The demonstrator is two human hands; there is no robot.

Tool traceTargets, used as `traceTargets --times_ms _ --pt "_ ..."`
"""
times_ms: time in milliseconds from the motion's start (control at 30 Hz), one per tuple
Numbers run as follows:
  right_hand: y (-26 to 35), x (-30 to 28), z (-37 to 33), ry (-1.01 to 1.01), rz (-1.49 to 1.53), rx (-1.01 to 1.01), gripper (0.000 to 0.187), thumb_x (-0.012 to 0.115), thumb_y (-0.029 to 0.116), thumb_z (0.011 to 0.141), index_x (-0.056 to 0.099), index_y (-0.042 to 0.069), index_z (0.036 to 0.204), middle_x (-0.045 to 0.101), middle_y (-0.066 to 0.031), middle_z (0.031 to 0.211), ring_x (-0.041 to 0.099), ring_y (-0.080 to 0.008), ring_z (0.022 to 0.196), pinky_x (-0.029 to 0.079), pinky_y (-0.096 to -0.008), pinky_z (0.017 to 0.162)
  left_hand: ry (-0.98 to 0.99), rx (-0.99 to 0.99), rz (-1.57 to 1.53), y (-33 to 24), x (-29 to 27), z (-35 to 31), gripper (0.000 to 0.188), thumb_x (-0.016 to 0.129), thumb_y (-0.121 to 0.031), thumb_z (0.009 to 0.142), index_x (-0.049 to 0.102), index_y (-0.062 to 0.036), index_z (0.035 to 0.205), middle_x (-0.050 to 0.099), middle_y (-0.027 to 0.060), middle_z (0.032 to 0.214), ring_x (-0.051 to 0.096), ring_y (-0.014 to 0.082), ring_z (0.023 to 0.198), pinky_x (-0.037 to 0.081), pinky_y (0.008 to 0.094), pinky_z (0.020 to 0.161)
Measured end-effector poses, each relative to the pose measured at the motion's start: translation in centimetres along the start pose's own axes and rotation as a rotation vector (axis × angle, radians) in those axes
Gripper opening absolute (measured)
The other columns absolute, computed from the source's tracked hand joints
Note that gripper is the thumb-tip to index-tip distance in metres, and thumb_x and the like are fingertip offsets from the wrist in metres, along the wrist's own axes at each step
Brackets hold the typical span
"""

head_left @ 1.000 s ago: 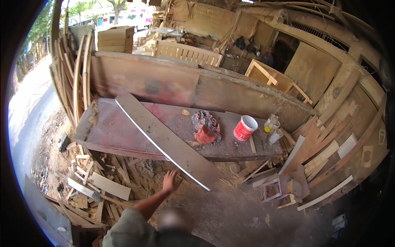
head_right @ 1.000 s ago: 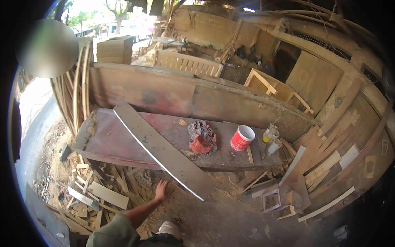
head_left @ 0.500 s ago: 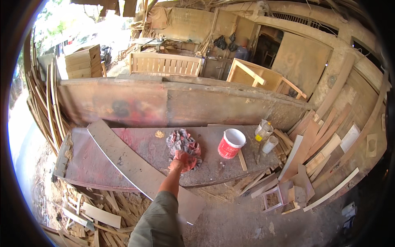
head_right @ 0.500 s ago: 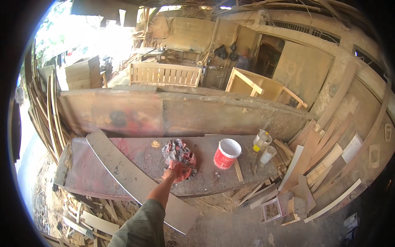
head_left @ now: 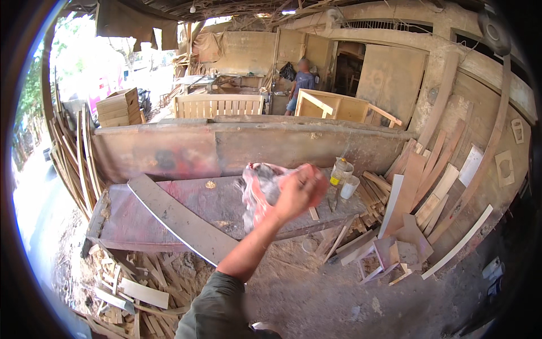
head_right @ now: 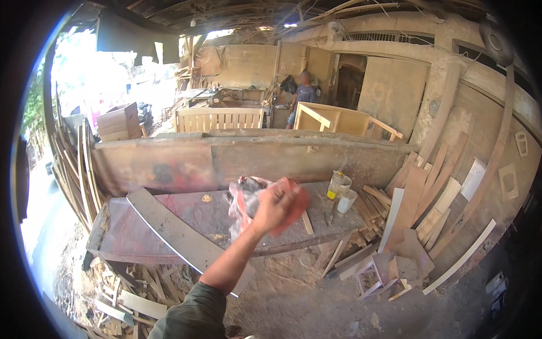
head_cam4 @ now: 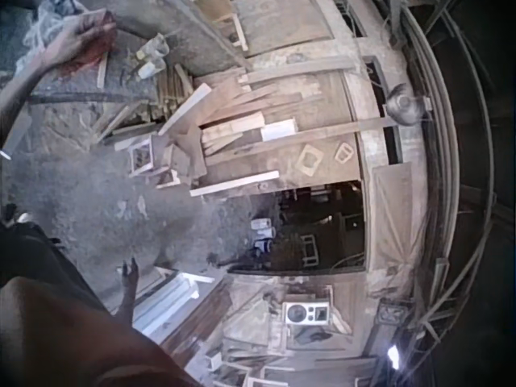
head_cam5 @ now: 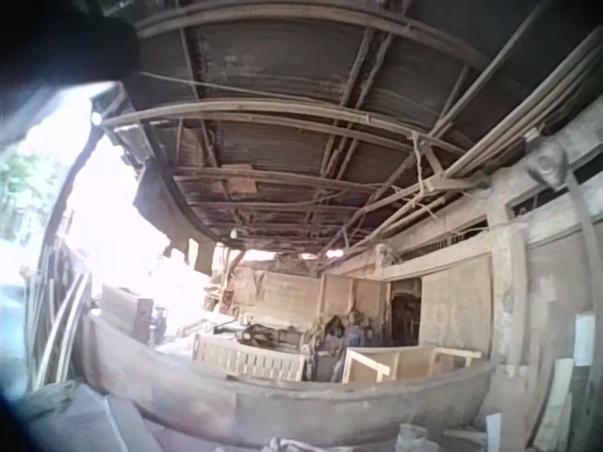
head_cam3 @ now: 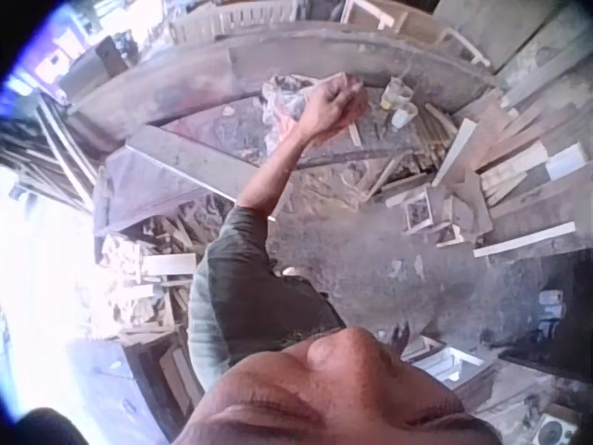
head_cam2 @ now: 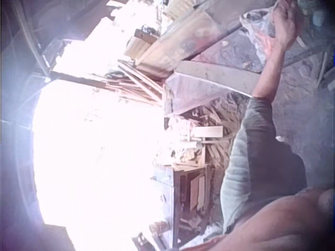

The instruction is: The person sands the surfaces of a wooden cabinet and its top with a piece of sandpaper by hand, and then wipes the dust off the top with a red cloth.

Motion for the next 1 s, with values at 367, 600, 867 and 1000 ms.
traceTargets --times_ms 367,600,867,1000 --pt "0.2 -6.7 -1.9 0.005 0.697 -0.04 0.067 0.055 0.056 0.103 0.053 0.004 0.144 0.055 -0.0172 0.144 0.055 -0.0341 0.132 0.044 -0.0549 0.112 1.074 -0.447 -0.463 8.2 31.5 -26.9 0.047 0.055 -0.036 0.109 0.056 -0.0058 0.145 0.059 0.0132 0.145 0.054 0.0221 0.136 0.04 0.0331 0.118" --pt "0.9 -13.3 -1.6 -0.104 1.117 -0.176 0.067 0.054 0.057 0.104 0.052 0.004 0.144 0.055 -0.0159 0.143 0.055 -0.0335 0.131 0.044 -0.056 0.112 1.369 0.743 -0.162 6.8 40.5 -34.2 0.061 0.061 -0.051 0.101 0.057 -0.0085 0.145 0.059 0.0155 0.143 0.048 0.0358 0.14 0.027 0.0554 0.121" --pt "6.3 -15.5 11.1 -0.064 1.339 -0.291 0.067 0.052 0.058 0.105 0.051 0.004 0.145 0.054 -0.0144 0.143 0.055 -0.0328 0.131 0.043 -0.0574 0.113 1.428 0.283 -0.178 21.0 56.1 -30.2 0.043 0.063 -0.026 0.097 0.062 -0.0048 0.135 0.06 0.0163 0.137 0.054 0.0295 0.129 0.042 0.0437 0.109" --pt "1.4 -19.0 18.5 -0.163 0.79 -0.234 0.088 0.046 0.07 0.102 0.035 0.001 0.156 0.048 -0.0147 0.15 0.046 -0.0319 0.142 0.036 -0.0502 0.121 1.653 0.089 -0.256 28.1 59.9 -27.7 0.04 0.064 -0.024 0.096 0.064 -0.004 0.131 0.061 0.0159 0.134 0.056 0.0288 0.126 0.043 0.0428 0.107"
Point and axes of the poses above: each hand's wrist, its own z-axis towards the middle knuckle, its own x-axis out of the palm, y = z × x, the point moved 6 cm from there along z, towards the middle knuckle
